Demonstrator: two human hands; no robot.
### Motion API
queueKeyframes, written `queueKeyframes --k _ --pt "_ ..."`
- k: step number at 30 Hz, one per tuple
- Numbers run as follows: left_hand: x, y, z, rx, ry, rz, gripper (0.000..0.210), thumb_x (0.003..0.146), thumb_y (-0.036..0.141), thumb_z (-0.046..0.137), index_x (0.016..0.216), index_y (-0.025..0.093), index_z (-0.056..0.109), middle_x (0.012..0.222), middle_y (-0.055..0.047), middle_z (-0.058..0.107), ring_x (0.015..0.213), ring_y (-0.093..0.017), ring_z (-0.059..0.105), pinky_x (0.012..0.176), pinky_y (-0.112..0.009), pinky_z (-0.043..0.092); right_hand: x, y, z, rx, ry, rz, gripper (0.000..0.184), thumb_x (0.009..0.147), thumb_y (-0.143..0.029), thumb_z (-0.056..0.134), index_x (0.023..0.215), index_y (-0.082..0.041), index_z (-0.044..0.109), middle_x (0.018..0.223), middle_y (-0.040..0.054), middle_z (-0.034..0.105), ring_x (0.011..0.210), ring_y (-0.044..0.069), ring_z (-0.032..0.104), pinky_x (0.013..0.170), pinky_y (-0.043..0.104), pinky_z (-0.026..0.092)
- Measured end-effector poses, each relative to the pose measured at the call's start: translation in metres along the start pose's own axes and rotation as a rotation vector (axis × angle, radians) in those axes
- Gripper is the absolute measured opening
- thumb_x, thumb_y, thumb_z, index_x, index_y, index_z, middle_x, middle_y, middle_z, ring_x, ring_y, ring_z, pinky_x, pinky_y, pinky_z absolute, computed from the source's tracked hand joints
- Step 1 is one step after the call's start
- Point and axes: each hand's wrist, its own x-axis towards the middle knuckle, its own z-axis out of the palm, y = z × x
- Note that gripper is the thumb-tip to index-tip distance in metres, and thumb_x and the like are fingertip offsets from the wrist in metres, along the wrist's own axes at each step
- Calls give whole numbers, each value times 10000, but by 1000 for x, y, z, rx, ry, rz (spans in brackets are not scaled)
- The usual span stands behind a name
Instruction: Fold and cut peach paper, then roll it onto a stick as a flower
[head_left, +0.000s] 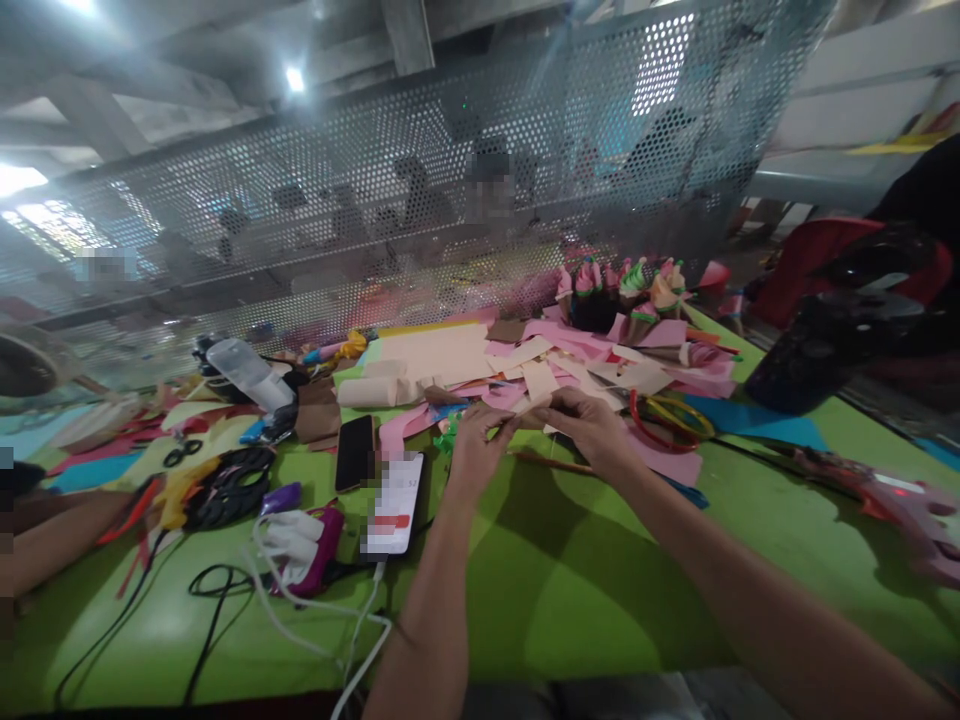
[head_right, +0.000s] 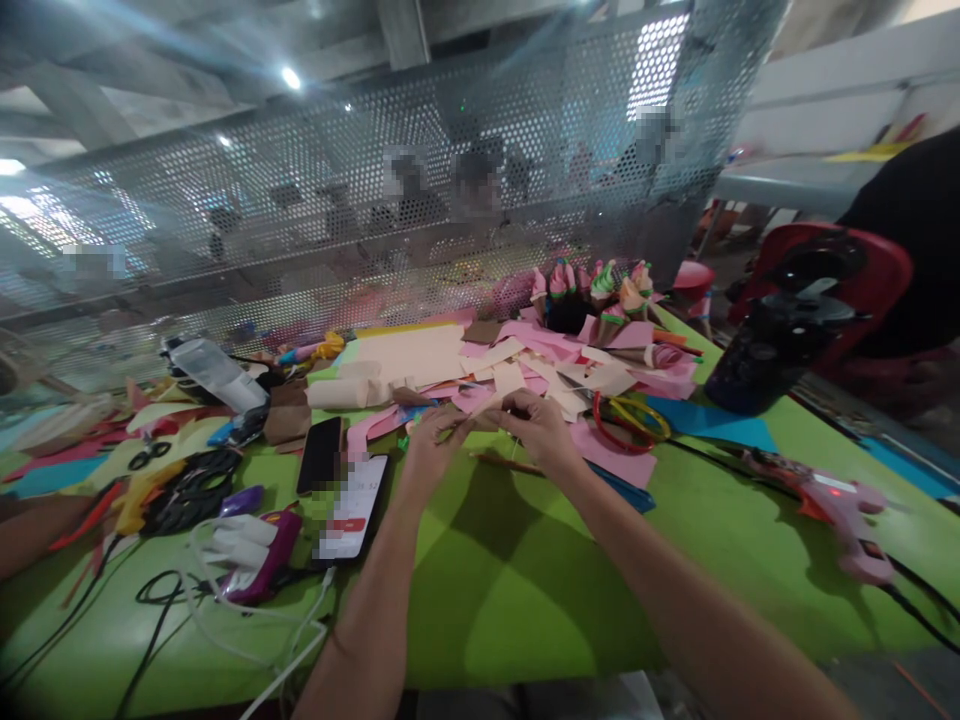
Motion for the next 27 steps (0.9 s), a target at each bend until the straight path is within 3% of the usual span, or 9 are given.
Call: queueKeyframes --k 5,10,16,20,27 --pt "-3 0 4 -28 -46 -29 117 887 263 651 859 211 752 855 -47 755 844 -207 656 800 -349 493 1 2 1 86 97 52 403 633 -574 784 645 -212 607 591 -26 505 566 126 433 528 276 344" --pt "-2 -1 5 -2 -21 -38 102 867 274 677 859 213 758 851 -53 754 872 -219 652 815 -361 489 1 0 0 114 74 28 374 619 -545 798 713 -209 665 676 4 608 656 160 529 622 302 419" --pt "-2 1 5 8 -18 6 60 845 209 694 843 206 754 814 -42 750 835 -211 635 780 -345 474 1 0 -1 98 94 70 392 629 -567 786 670 -204 642 613 -12 566 598 140 475 564 284 367" --pt "-1 0 6 21 -37 -1 56 841 222 700 832 210 754 805 -40 750 828 -212 636 772 -346 469 3 1 0 141 114 57 391 580 -555 817 662 -204 666 643 2 618 641 156 520 612 295 407" --pt "-2 -1 6 26 -25 -38 63 832 225 698 843 226 760 838 -43 756 851 -222 654 802 -373 487 1 0 -1 76 94 36 379 645 -573 764 736 -211 694 690 16 657 669 172 550 649 315 438"
